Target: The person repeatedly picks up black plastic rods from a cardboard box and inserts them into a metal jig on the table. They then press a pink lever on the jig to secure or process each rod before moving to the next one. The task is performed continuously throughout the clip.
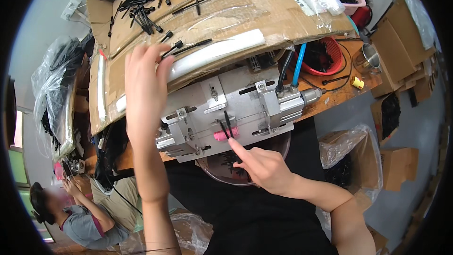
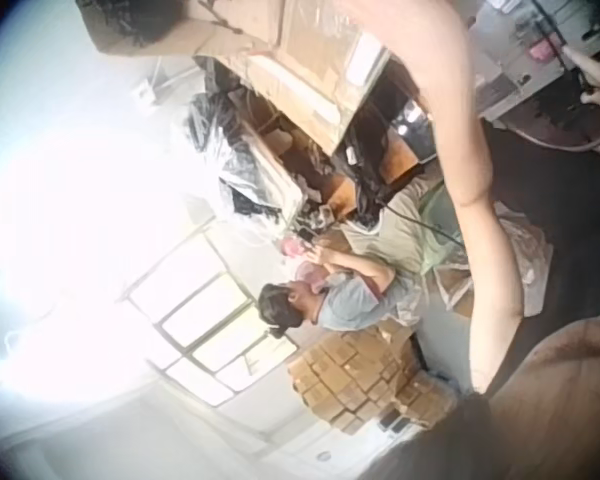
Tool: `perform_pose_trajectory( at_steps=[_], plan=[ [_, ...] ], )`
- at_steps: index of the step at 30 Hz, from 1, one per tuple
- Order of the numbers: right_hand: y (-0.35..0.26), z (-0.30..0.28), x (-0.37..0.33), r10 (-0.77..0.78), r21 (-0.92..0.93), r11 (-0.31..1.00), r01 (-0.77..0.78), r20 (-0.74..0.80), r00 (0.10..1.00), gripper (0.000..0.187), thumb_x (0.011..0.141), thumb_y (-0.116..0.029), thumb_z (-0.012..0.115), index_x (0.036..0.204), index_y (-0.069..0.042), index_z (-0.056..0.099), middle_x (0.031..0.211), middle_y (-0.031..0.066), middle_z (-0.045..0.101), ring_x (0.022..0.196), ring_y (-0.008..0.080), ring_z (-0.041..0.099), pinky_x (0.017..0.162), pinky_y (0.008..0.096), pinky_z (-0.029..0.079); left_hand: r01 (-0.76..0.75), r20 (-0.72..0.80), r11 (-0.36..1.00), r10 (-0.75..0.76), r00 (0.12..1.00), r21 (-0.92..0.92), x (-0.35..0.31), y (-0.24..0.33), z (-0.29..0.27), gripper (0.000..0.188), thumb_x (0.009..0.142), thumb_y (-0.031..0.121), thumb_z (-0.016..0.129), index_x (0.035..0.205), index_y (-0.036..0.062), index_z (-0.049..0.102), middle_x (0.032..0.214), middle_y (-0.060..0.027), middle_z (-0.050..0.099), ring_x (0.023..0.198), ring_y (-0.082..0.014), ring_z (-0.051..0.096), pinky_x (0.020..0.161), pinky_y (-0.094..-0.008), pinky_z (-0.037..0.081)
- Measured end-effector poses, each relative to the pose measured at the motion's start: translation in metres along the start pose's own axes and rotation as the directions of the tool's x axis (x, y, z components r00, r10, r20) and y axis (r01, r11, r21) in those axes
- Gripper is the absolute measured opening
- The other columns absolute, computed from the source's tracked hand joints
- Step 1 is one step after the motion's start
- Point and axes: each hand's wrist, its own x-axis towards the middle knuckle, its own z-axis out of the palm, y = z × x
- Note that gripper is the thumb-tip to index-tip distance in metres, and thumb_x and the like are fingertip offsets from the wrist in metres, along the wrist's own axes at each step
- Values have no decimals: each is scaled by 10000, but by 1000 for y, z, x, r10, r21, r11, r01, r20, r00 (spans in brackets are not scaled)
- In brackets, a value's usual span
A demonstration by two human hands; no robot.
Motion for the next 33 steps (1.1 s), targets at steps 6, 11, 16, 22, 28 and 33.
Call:
perform_pose_trajectory(
  at_steps=[6,11,16,22,28,33],
  plan=[
    [9,18,8,-7,-14,1000,8,37,999,699,763,-49,777,1397,18,489,646,60,519,576,189,549,524,336,442,-15,238,997,34,971,-82,42,-26,2,122,792,60,718,894,12,670,855,-118,605,901,-295,554,833,-390,450],
    [-1,4,14,40,-76,997,-32,103,994,653,785,-118,768,1380,-11,521,695,44,561,572,178,574,509,320,463,-42,181,989,68,981,-144,30,-31,-14,112,787,42,704,881,11,652,817,-100,582,877,-278,549,790,-381,443],
    [14,-60,106,-300,-345,884,315,97,949,417,781,-82,688,1192,-25,641,770,41,630,600,160,635,480,283,498,17,228,981,28,973,-193,-7,-53,-42,161,780,16,718,918,1,637,798,-85,557,756,-221,542,706,-320,442],
    [124,-70,314,-668,-700,470,538,116,735,196,818,-32,650,1013,-40,657,981,115,660,925,254,627,817,349,506,122,177,966,-82,981,-226,-22,-27,-40,211,801,81,738,942,13,596,841,-110,531,807,-261,531,730,-364,437],
    [118,-94,313,-469,-563,687,459,139,872,54,791,-37,656,840,-24,675,962,127,657,957,319,609,834,399,482,86,-28,968,-95,995,-234,-117,29,-38,355,718,-96,716,1039,44,659,923,-92,616,813,-252,563,708,-355,469],
    [60,-123,251,100,127,989,-77,-187,977,205,946,-64,582,1139,-14,628,808,32,610,771,108,582,685,232,470,99,196,967,-53,979,-234,-172,81,0,582,789,-31,693,1345,-70,523,960,-105,572,855,-233,549,760,-337,482]
  ],
)
